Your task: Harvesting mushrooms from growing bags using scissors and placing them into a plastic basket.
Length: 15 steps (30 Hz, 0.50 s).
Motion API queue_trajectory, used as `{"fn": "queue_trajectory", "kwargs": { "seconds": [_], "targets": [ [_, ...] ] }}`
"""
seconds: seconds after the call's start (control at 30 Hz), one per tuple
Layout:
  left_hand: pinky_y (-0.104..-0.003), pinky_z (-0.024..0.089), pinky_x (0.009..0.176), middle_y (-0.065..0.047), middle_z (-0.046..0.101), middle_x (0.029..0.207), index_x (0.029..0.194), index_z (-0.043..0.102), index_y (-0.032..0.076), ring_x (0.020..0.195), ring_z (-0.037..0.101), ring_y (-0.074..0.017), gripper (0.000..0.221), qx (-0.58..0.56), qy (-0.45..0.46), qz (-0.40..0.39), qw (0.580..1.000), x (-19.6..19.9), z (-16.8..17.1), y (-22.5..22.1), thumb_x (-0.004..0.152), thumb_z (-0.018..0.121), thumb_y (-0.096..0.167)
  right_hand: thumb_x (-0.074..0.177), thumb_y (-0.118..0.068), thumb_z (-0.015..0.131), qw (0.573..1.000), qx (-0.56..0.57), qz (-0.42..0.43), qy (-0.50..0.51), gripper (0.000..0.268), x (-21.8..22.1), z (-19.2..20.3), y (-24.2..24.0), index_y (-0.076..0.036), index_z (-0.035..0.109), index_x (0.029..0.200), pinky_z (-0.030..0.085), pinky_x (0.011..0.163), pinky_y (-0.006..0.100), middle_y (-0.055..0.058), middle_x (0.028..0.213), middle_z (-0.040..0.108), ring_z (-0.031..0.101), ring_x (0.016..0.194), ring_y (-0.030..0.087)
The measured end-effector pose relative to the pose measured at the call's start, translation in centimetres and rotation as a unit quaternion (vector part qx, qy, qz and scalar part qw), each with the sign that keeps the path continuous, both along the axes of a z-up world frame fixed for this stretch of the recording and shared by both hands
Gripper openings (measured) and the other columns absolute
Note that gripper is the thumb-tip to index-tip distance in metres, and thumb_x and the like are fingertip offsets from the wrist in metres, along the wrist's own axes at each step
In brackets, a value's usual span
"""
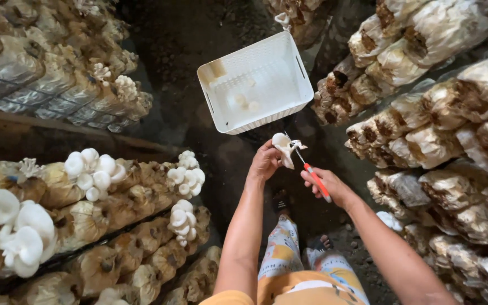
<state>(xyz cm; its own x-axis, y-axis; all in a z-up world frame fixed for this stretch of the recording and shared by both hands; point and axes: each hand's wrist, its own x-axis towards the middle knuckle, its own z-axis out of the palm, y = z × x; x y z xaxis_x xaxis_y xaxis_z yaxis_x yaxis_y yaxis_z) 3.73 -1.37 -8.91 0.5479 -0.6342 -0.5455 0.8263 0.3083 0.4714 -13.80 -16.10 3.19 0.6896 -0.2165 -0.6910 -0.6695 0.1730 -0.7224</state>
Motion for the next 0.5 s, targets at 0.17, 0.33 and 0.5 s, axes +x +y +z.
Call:
{"fn": "queue_trajectory", "kwargs": {
  "seconds": [0.17,0.33,0.5],
  "targets": [
    [-0.047,0.065,0.062,-0.011,0.075,0.091,0.114,0.075,0.014,0.072,0.072,-0.0275,0.053,0.042,0.027,0.011,0.999,2.4,-3.8,-0.4,0.069,0.06,-0.011,0.082,-0.05,0.082,1.0,0.01,0.008,0.021,0.05,3.8,0.9,-0.3,-0.003,0.068,0.073,0.049,0.036,0.028,0.01,0.055,0.056,0.053,0.044,0.016],
    [-0.044,0.062,0.064,-0.01,0.072,0.091,0.113,0.073,0.011,0.074,0.069,-0.0269,0.054,0.068,0.078,0.03,0.994,5.3,-8.3,-0.1,0.065,0.058,-0.008,0.084,-0.045,0.083,0.999,0.011,0.007,0.033,0.051,7.1,-0.1,-0.5,-0.003,0.062,0.066,0.039,0.027,0.025,0.012,0.046,0.05,0.047,0.031,0.016],
    [-0.039,0.06,0.064,-0.006,0.069,0.086,0.102,0.074,0.012,0.071,0.065,-0.0238,0.049,0.072,0.124,0.034,0.989,7.2,-17.2,-0.8,0.061,0.057,-0.008,0.086,-0.043,0.082,0.998,0.024,0.006,0.062,0.054,9.9,-5.4,-0.6,-0.003,0.057,0.061,0.034,0.025,0.024,0.012,0.036,0.044,0.043,0.024,0.017]
  ]
}}
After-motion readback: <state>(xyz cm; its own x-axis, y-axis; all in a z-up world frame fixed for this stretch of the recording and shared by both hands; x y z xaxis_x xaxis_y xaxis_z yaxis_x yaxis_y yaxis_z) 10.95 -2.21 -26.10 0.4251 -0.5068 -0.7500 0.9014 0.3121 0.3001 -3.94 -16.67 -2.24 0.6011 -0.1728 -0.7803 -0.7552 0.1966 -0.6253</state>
